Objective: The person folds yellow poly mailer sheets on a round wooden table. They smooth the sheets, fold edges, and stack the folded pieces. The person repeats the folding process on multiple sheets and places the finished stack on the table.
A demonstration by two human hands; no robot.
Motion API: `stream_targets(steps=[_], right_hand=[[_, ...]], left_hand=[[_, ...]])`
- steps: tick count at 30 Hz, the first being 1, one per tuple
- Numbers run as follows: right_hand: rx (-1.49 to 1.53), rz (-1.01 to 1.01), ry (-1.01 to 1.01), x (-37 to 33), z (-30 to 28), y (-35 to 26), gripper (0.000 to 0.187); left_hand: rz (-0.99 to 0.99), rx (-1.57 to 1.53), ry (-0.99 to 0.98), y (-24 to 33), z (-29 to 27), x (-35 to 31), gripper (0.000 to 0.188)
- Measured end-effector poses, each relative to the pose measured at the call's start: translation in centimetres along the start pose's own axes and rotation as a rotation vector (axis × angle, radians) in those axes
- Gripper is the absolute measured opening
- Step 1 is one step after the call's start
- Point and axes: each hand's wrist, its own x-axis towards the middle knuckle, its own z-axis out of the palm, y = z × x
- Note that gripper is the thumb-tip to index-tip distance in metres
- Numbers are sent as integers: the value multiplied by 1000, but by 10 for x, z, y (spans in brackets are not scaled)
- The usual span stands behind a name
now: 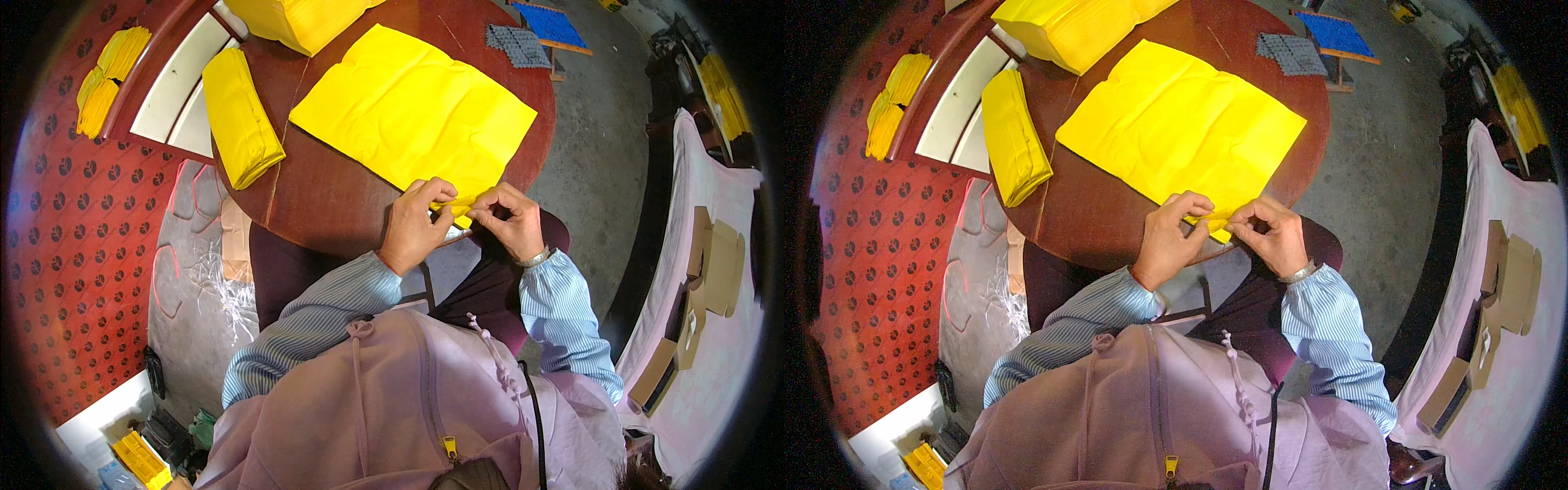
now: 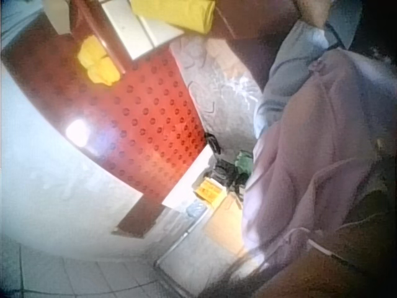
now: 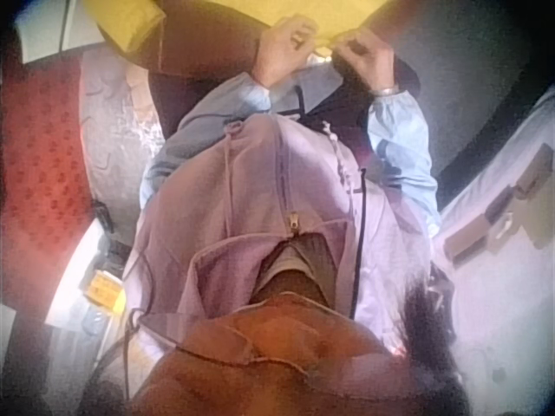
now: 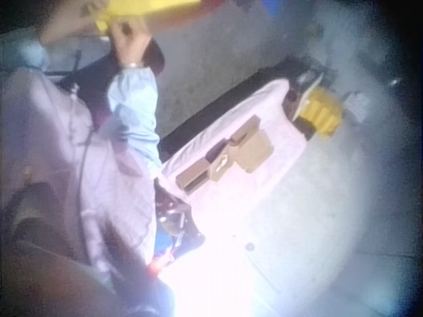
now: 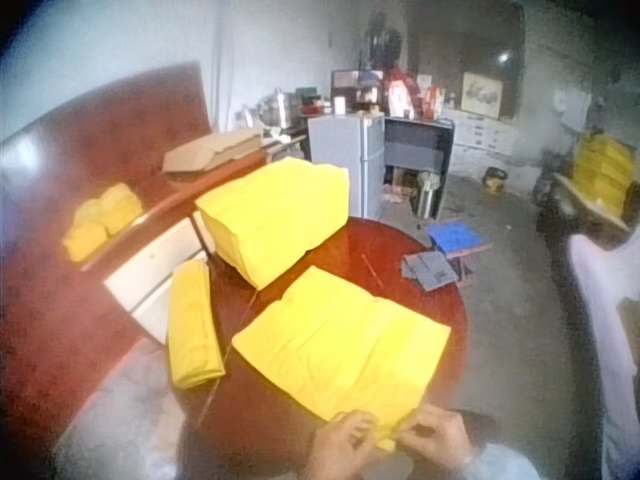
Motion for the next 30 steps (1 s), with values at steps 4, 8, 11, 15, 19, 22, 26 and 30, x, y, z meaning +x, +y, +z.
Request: stream_targets(steps=[4,8,11,15,19,22,26,30], right_hand=[[35,30,11,2,1,3,15],[85,96,5,1,2,4,15],[91,98,1,1,2,4,15],[88,89,-5,2,2,5,15],[72,66,19,0,1,3,15],[8,21,7,-2,-2,2,15],[-82,-170,-1,-1,-3,2,19],[-54,-99,-9,0,-3,4,17]], left_hand=[[45,2,-24,0,-3,0,29],[18,-6,-41,1,-5,0,29],[3,-26,-35,1,-4,1,28],[-15,-17,-5,0,0,1,24],[-27,16,39,0,5,1,21],[-24,55,40,-1,5,2,21],[-46,23,5,-1,1,4,19],[-107,-80,-22,1,-2,5,16]])
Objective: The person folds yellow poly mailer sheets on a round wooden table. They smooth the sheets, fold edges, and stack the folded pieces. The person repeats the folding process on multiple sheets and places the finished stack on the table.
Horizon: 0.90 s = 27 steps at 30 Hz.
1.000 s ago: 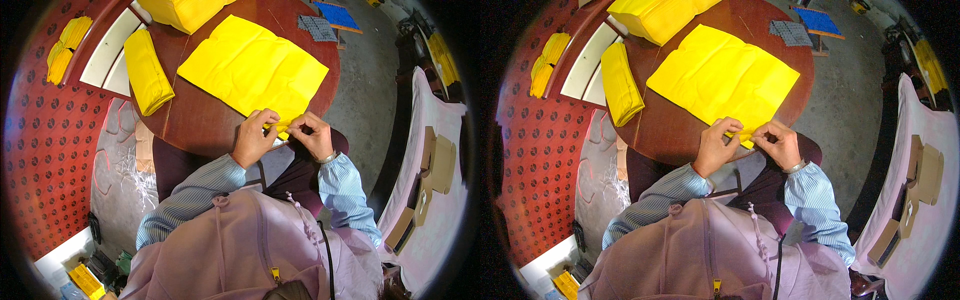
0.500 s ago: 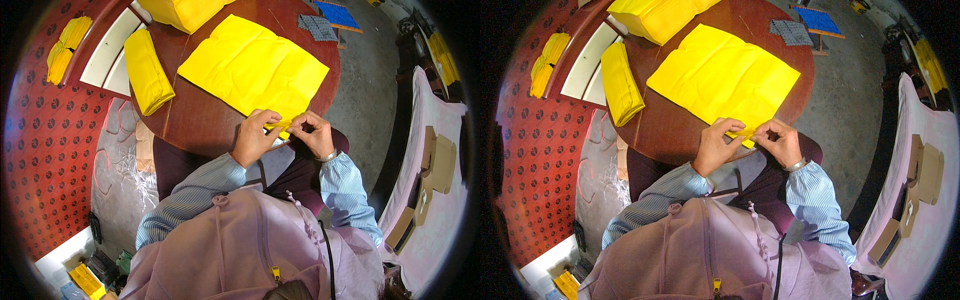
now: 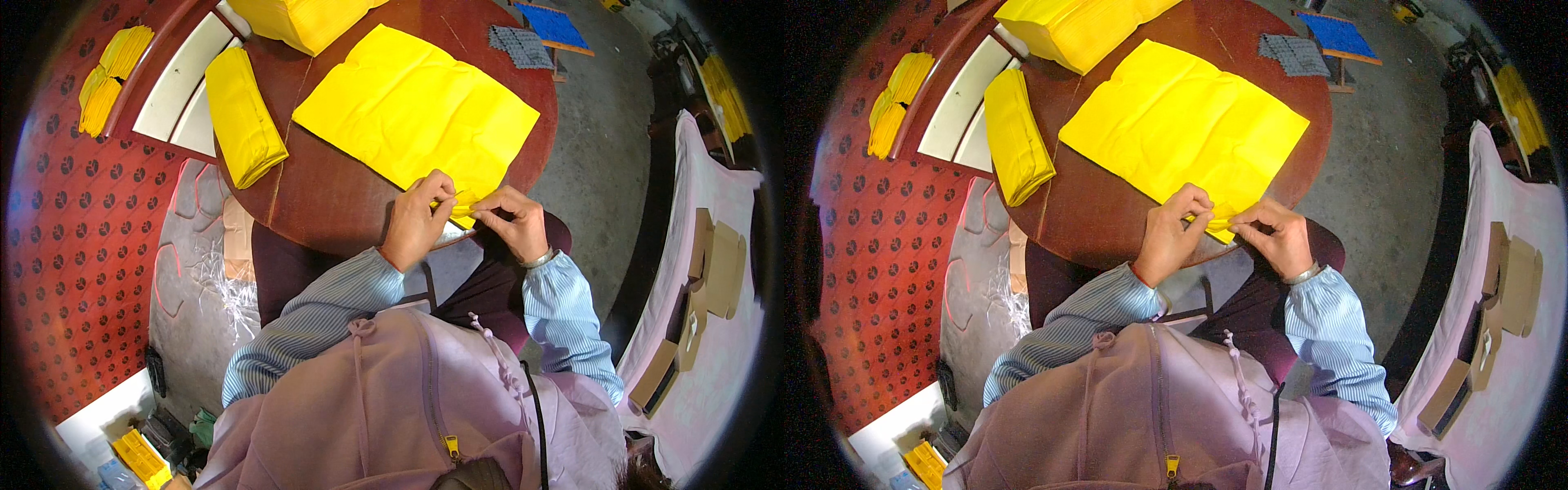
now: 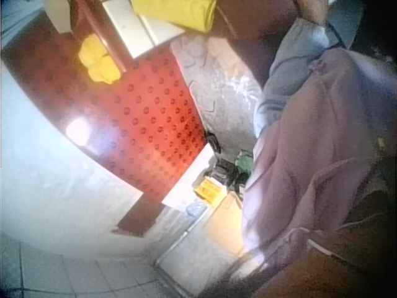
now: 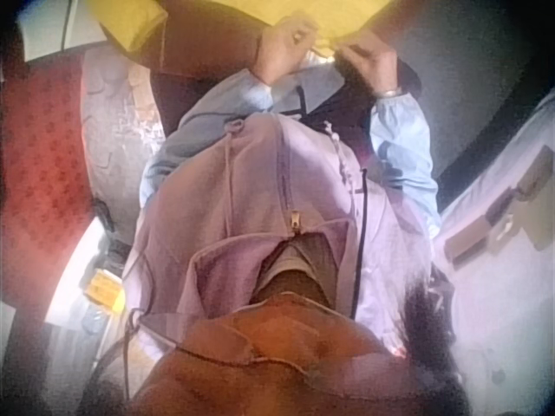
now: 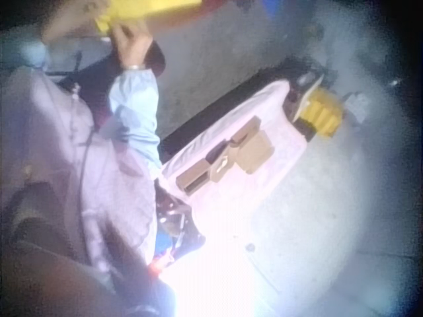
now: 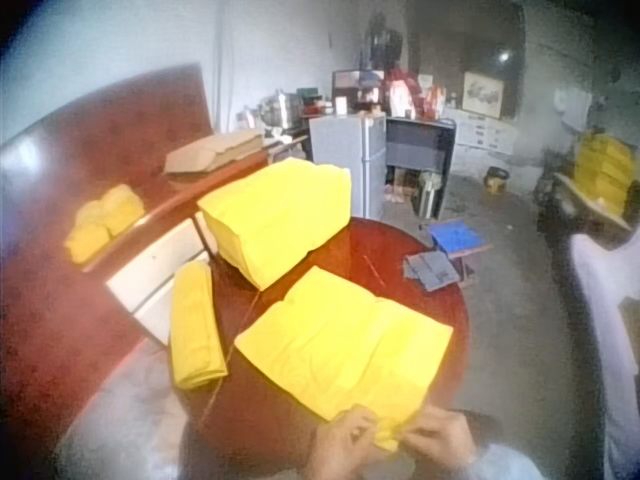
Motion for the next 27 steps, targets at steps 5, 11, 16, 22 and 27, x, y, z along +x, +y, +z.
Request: stream_targets(steps=[5,11,16,22,27], right_hand=[[65,181,-33,1,0,3,13],[105,201,-28,3,2,6,12],[108,179,-19,2,3,7,14],[106,188,-13,-2,1,2,15],[4,-12,-1,1,1,0,15]], left_hand=[[39,22,-27,2,-3,0,15],[122,68,-42,6,-6,-1,10],[158,96,-18,5,-3,-2,9],[73,47,31,1,3,-2,13],[7,45,6,3,1,-3,12]])
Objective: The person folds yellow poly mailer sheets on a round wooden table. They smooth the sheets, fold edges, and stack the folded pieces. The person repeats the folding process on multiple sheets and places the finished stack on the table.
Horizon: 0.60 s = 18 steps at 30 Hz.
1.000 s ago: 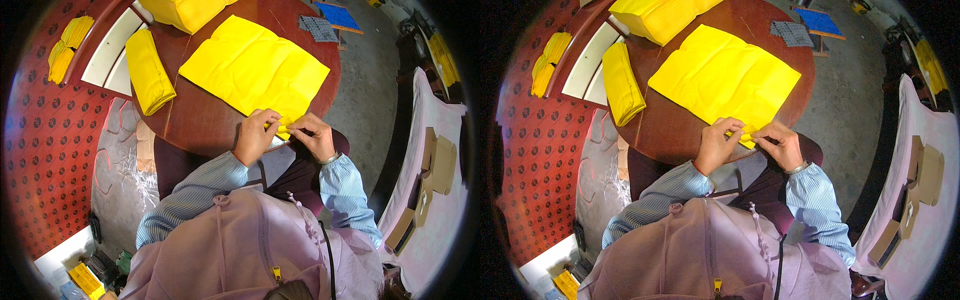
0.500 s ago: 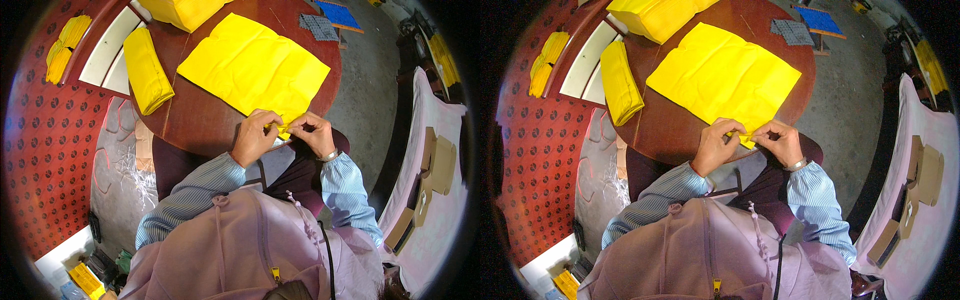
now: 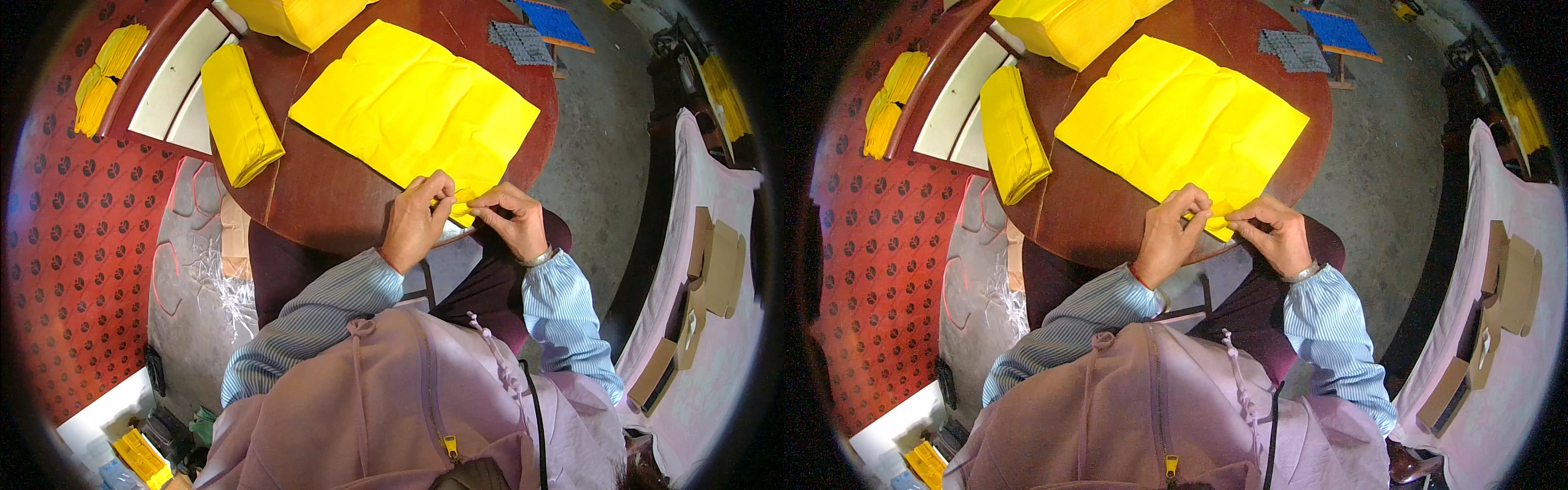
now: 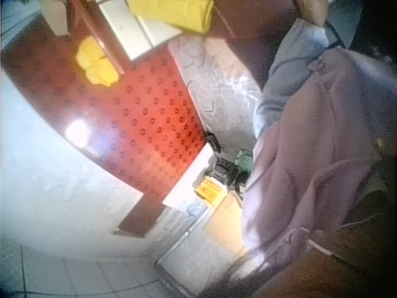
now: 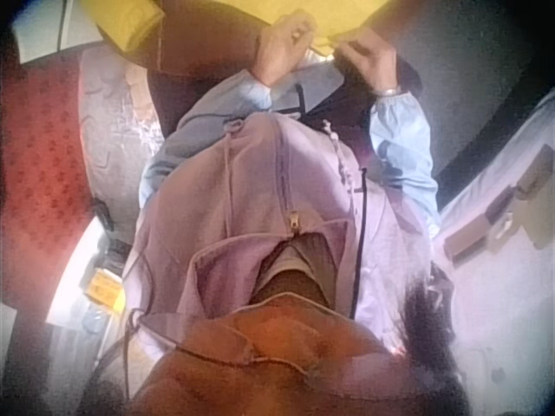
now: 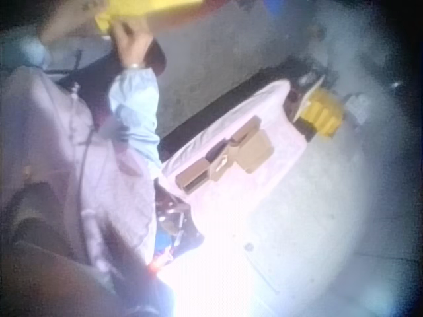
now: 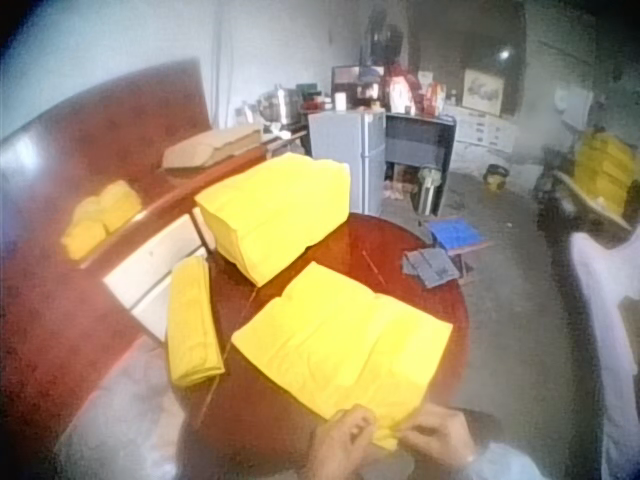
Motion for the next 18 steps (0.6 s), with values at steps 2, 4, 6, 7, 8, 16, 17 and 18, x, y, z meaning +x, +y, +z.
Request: stream_targets(steps=[2,4,6,7,8,16,17,18], right_hand=[[14,33,-8,1,0,-1,15],[34,143,-34,1,-1,-2,12],[54,212,-49,1,-2,-2,12],[65,226,-52,1,-2,-2,12],[91,224,-53,1,-2,-1,12],[130,223,-11,2,2,7,13],[131,212,-8,2,2,7,13],[142,231,-2,2,3,6,13]], left_hand=[[25,16,-12,0,-2,0,10],[135,29,14,0,-3,0,9],[139,33,2,-1,-4,1,10],[144,37,-4,-1,-4,1,11],[121,25,-10,-1,-4,1,12],[144,43,-10,-1,-3,0,16],[123,44,-11,-1,-3,0,16],[114,44,-4,-1,-2,0,16]])
